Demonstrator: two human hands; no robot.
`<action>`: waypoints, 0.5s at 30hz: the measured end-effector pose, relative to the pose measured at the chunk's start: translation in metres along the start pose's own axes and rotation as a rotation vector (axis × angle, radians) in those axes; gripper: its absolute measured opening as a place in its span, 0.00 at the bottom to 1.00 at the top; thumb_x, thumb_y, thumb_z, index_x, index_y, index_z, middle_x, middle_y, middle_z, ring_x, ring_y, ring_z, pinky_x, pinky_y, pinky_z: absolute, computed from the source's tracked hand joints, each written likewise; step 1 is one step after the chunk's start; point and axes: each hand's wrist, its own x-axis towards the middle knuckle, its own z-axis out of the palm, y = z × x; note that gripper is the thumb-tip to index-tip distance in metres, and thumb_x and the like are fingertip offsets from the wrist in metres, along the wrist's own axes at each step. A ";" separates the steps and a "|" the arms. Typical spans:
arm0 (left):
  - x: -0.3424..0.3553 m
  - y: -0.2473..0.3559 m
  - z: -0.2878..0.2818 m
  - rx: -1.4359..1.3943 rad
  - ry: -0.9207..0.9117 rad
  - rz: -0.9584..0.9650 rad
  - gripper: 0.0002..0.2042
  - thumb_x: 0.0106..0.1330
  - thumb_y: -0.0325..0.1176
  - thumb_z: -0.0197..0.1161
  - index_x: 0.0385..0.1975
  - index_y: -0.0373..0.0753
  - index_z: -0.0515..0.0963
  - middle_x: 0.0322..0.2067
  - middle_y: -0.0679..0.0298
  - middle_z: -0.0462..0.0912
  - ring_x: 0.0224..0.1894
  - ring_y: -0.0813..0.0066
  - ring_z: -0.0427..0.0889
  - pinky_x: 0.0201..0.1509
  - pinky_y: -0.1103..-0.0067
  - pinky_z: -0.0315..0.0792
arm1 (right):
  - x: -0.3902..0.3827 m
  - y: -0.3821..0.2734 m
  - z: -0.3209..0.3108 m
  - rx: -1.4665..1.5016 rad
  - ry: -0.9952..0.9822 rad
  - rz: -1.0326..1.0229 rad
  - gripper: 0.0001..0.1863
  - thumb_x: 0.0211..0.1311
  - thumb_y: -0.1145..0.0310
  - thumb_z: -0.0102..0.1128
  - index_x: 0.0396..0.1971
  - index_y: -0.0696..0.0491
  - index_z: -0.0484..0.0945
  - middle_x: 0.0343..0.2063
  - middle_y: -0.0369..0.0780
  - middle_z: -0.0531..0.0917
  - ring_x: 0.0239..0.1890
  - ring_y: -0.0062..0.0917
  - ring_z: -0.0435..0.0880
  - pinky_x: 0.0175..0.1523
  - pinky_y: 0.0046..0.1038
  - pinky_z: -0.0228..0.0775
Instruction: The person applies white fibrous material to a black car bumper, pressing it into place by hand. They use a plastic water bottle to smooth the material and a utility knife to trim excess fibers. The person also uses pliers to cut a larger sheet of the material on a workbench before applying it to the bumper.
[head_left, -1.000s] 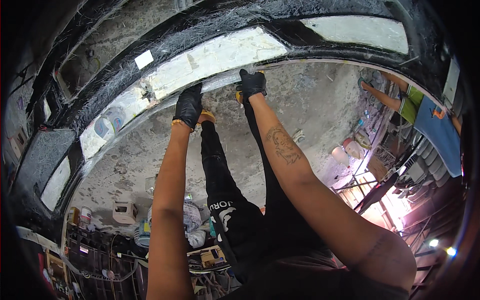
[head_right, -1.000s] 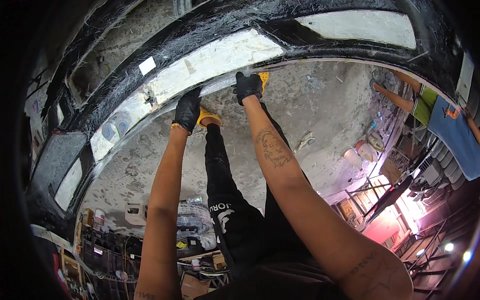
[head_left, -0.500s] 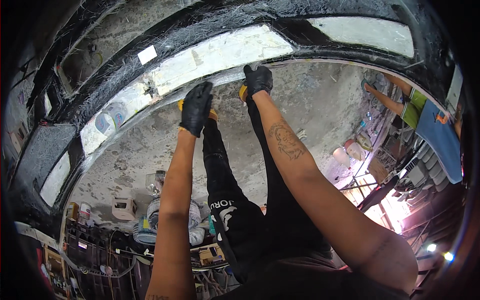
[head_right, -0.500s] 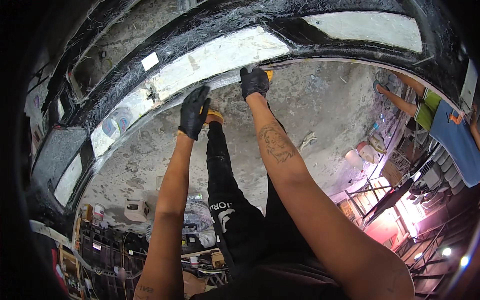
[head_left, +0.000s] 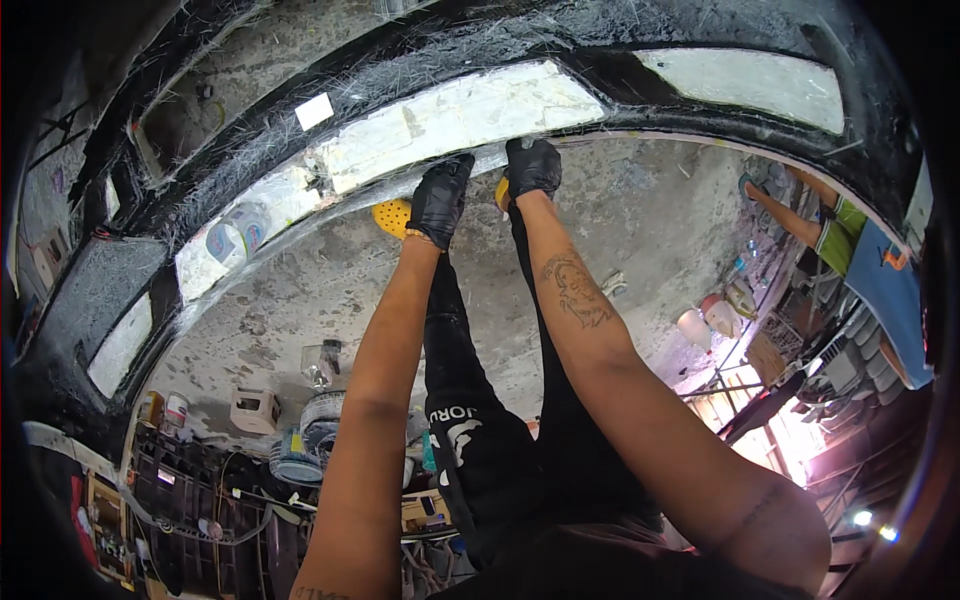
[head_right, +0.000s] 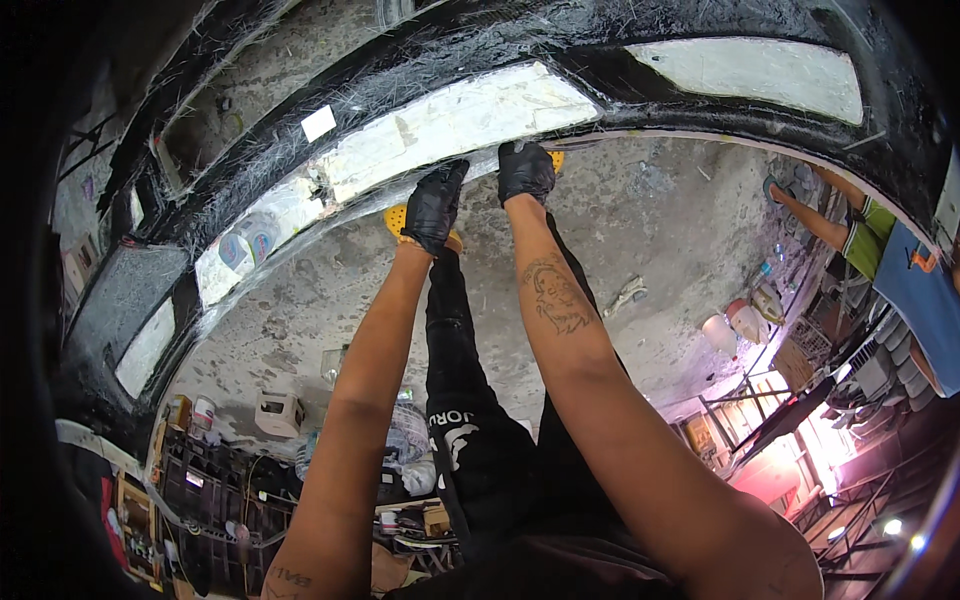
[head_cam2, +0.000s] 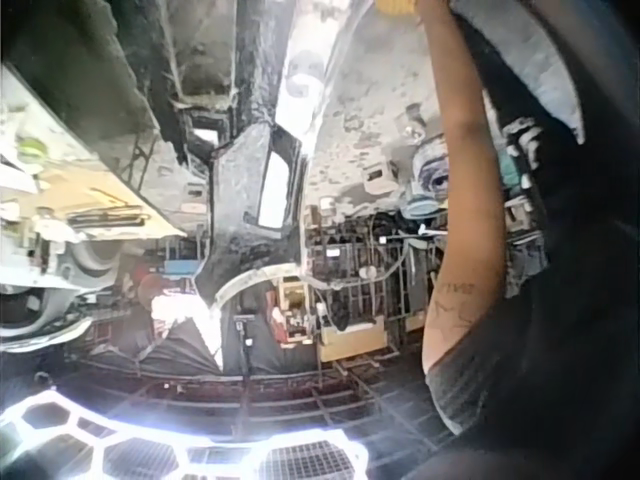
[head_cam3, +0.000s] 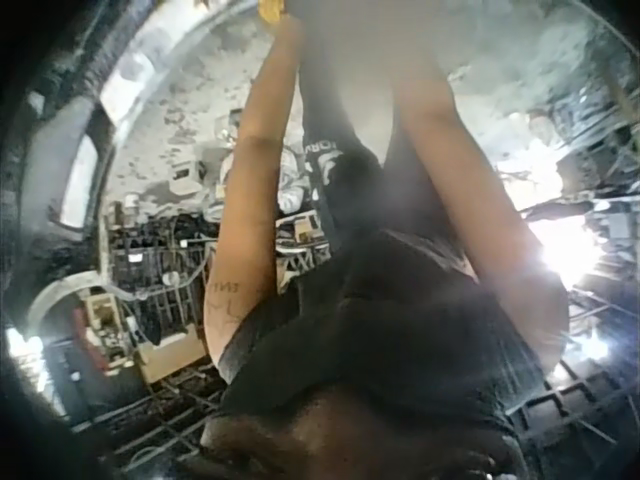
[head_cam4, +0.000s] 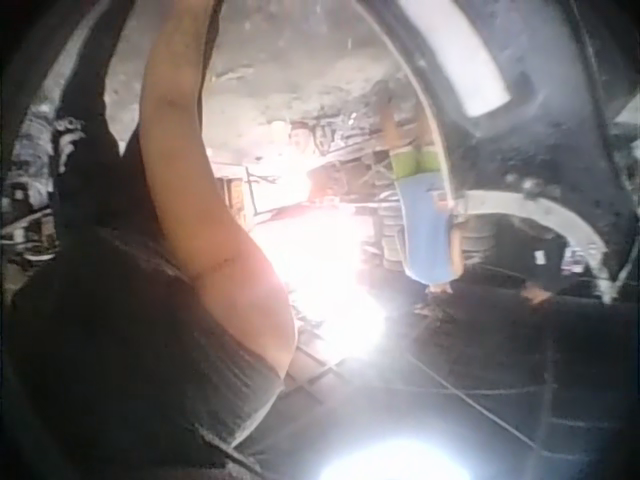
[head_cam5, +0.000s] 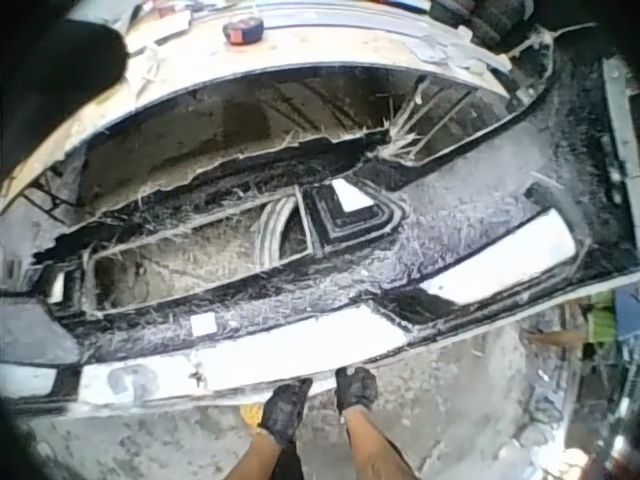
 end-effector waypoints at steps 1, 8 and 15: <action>0.000 0.001 -0.002 -0.010 -0.009 -0.005 0.24 0.52 0.21 0.52 0.53 0.38 0.72 0.47 0.50 0.78 0.44 0.54 0.79 0.50 0.66 0.73 | -0.001 -0.001 -0.001 -0.032 0.020 -0.019 0.28 0.52 0.45 0.56 0.31 0.60 0.82 0.34 0.55 0.81 0.41 0.47 0.81 0.47 0.41 0.72; 0.001 -0.006 0.002 -0.087 0.005 -0.015 0.25 0.53 0.21 0.53 0.54 0.41 0.71 0.40 0.49 0.79 0.40 0.51 0.78 0.43 0.63 0.72 | -0.009 0.016 -0.012 0.127 -0.303 0.023 0.28 0.53 0.47 0.61 0.32 0.63 0.80 0.29 0.51 0.84 0.32 0.42 0.84 0.38 0.39 0.76; 0.014 -0.002 0.003 -0.060 0.043 0.015 0.24 0.53 0.22 0.55 0.54 0.40 0.71 0.37 0.47 0.79 0.37 0.48 0.78 0.41 0.63 0.73 | -0.009 0.003 0.016 0.766 -0.342 0.384 0.15 0.57 0.64 0.60 0.27 0.63 0.77 0.23 0.45 0.83 0.18 0.31 0.83 0.18 0.30 0.73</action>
